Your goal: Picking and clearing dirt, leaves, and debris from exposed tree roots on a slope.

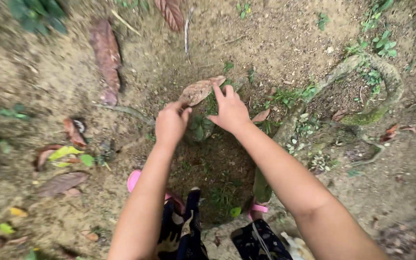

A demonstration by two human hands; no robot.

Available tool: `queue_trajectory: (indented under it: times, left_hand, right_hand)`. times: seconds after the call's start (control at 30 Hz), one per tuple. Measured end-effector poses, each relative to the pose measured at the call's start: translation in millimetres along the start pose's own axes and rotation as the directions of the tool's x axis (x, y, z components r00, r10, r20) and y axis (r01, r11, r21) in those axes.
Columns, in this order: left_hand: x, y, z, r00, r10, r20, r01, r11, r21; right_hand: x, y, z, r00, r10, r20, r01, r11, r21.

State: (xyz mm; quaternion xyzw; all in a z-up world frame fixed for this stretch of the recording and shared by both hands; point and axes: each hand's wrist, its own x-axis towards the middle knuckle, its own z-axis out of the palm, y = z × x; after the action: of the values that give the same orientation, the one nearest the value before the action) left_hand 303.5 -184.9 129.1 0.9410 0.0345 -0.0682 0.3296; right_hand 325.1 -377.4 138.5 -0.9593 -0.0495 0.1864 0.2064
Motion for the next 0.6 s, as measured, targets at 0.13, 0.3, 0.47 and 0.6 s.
queue_trajectory:
  times: [0.13,0.3,0.47,0.6]
  left_hand:
    - [14,-24,16,0.998,-0.034,-0.050,0.027,0.991,-0.131]
    - [13,-19,33,0.999,-0.044,-0.026,0.039,0.983,-0.182]
    - [11,-4,29,0.994,-0.107,0.026,0.110,0.969,-0.220]
    - [12,-12,37,0.998,-0.059,0.004,0.058,0.968,-0.246]
  right_hand:
    - [29,5,21,0.987,0.042,0.155,-0.006,0.974,-0.228]
    - [53,13,33,0.983,0.065,0.171,0.003,0.930,-0.368]
    - [62,-2,21,0.946,0.191,0.263,-0.042,0.874,-0.485]
    - [83,39,57,0.939,0.193,0.283,-0.039,0.881,-0.472]
